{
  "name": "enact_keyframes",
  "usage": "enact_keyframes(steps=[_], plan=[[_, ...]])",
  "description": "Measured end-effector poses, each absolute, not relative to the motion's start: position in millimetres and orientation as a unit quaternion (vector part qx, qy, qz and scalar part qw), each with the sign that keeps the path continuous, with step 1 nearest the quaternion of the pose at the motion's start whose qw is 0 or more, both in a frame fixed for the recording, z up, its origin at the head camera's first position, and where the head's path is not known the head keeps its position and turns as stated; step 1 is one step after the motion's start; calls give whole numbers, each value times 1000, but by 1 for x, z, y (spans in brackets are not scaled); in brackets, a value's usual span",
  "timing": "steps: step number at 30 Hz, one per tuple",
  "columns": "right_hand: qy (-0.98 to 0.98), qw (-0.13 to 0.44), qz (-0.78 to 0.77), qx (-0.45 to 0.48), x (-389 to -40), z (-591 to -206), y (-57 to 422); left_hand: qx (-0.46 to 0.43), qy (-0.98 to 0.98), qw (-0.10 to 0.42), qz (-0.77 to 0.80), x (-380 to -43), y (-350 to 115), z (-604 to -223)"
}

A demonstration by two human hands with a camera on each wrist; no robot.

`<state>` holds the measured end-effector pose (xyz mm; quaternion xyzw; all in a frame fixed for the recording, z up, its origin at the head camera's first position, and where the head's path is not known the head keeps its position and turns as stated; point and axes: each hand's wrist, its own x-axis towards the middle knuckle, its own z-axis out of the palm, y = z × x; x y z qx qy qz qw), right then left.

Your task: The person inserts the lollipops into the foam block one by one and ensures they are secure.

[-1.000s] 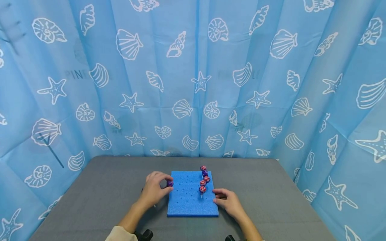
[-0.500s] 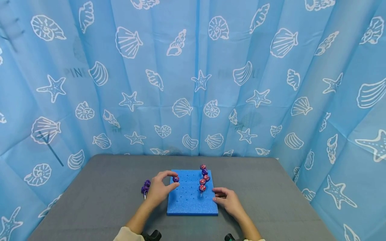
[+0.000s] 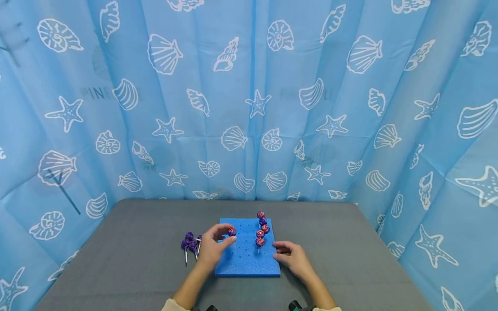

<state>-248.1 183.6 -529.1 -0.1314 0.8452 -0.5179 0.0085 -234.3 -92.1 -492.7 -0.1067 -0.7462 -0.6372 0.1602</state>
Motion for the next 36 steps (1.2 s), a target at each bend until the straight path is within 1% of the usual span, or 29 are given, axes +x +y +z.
enact_keyframes(steps=[11, 21, 25, 28, 36], plan=[[845, 9, -519, -130, -249, -529, 184, -110, -706, 111, -691, -237, -75, -501], [847, 9, -514, -132, -250, -529, 184, -131, -716, 82, -681, -221, -66, -478], [846, 8, -516, -131, -250, -530, 184, -125, -723, 77, -675, -220, -65, -477], [846, 5, -516, -132, -251, -531, 183, -129, -723, 77, -674, -224, -65, -481], [845, 8, -517, -132, -250, -530, 184, -138, -729, 89, -664, -239, -64, -510]])
